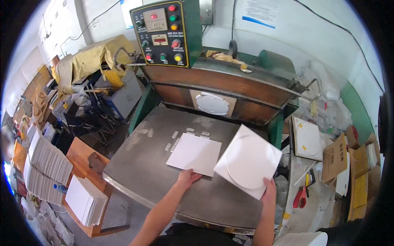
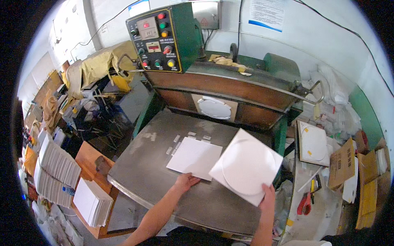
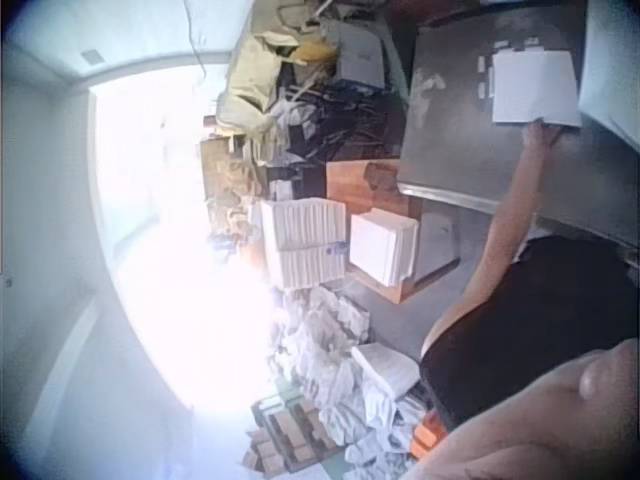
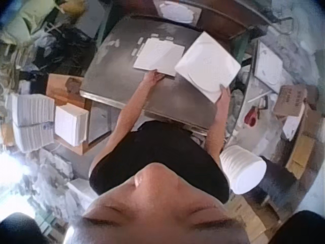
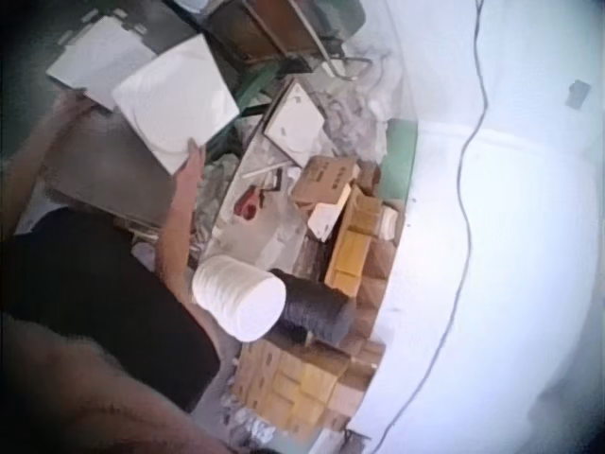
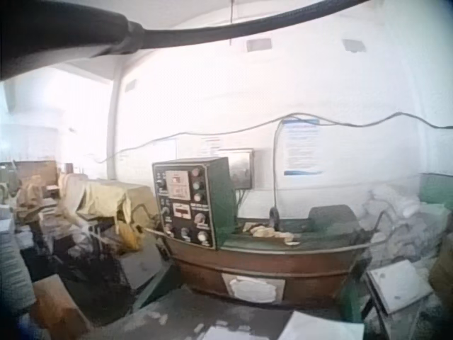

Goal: The person places white paper sheets onto the bed of a die-cutting machine, removes the cut circular center, and stacks the finished items.

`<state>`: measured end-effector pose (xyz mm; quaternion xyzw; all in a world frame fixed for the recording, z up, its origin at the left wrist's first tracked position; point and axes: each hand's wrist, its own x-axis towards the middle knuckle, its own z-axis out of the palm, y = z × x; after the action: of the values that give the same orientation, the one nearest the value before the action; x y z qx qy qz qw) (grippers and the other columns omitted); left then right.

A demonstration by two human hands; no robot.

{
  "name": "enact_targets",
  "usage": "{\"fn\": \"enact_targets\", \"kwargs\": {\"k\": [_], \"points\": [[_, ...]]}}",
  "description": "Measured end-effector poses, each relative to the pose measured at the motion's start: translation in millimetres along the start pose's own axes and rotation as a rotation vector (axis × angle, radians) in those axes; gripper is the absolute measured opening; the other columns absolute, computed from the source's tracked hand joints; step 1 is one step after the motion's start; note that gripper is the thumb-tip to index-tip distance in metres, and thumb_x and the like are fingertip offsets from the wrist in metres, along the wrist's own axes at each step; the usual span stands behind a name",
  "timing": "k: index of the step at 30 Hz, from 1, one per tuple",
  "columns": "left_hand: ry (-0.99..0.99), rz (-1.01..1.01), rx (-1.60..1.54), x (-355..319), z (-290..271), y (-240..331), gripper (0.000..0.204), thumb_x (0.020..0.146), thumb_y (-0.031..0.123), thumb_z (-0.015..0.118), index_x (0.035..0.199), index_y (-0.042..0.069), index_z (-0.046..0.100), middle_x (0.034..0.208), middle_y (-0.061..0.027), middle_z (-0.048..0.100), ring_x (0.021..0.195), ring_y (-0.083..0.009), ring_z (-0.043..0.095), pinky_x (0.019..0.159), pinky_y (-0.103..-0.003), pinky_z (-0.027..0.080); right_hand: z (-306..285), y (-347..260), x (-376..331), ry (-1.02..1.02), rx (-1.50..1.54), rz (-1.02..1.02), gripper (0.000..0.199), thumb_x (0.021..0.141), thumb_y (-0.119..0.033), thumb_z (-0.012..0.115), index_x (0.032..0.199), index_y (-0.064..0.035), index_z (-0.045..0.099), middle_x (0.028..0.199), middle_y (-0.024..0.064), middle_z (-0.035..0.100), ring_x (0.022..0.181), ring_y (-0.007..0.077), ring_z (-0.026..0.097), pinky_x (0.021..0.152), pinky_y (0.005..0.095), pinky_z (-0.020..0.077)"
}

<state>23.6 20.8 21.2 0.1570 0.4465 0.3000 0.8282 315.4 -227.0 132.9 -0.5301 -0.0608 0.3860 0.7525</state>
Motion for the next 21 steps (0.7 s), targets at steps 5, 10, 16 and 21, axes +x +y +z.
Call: {"fn": "enact_targets", "kwargs": {"k": [5, 10, 16, 21], "points": [[-0.028, -0.074, 0.261, -37, -1, 18, 0.036, 0.096, 0.016, 0.049, 0.124, -0.006, 0.045, 0.112, -0.0228, 0.059, 0.104, -0.0365, 0.062, 0.091, -0.047, 0.054, -80, 17, -100, 0.196, 0.033, -0.065, 0.053, 0.083, -0.009, 0.055, 0.133, 0.0036, 0.044, 0.124, 0.0177, 0.057, 0.109, 0.0296, 0.059, 0.096, 0.0398, 0.0466], [0.105, 0.563, 1.294, -27, 17, 4, 0.047, 0.084, 0.028, 0.065, 0.122, 0.003, 0.053, 0.113, -0.0201, 0.063, 0.104, -0.0333, 0.063, 0.089, -0.042, 0.051, -69, 42, -183, 0.381, 0.102, -0.166, 0.050, 0.081, -0.008, 0.055, 0.129, 0.0034, 0.047, 0.118, 0.0167, 0.059, 0.104, 0.0282, 0.060, 0.092, 0.0380, 0.0479], [0.115, 1.033, 2.068, 47, 111, -36, 0.056, 0.084, 0.026, 0.059, 0.135, 0.008, 0.047, 0.142, -0.0180, 0.044, 0.138, -0.0340, 0.033, 0.111, -0.058, 0.024, -61, 57, -231, 0.525, 0.024, -0.099, 0.048, 0.081, -0.007, 0.056, 0.127, 0.0045, 0.049, 0.117, 0.0159, 0.061, 0.102, 0.0271, 0.060, 0.090, 0.0364, 0.0481], [0.020, 0.787, 2.115, 63, 122, -42, 0.057, 0.087, 0.025, 0.053, 0.140, 0.009, 0.041, 0.150, -0.0150, 0.033, 0.143, -0.0365, 0.021, 0.112, -0.064, 0.010, -32, 61, -302, 0.534, 0.070, -0.177, 0.043, 0.084, -0.004, 0.055, 0.126, 0.0054, 0.050, 0.115, 0.0163, 0.062, 0.105, 0.0262, 0.061, 0.090, 0.0370, 0.0488]]}}
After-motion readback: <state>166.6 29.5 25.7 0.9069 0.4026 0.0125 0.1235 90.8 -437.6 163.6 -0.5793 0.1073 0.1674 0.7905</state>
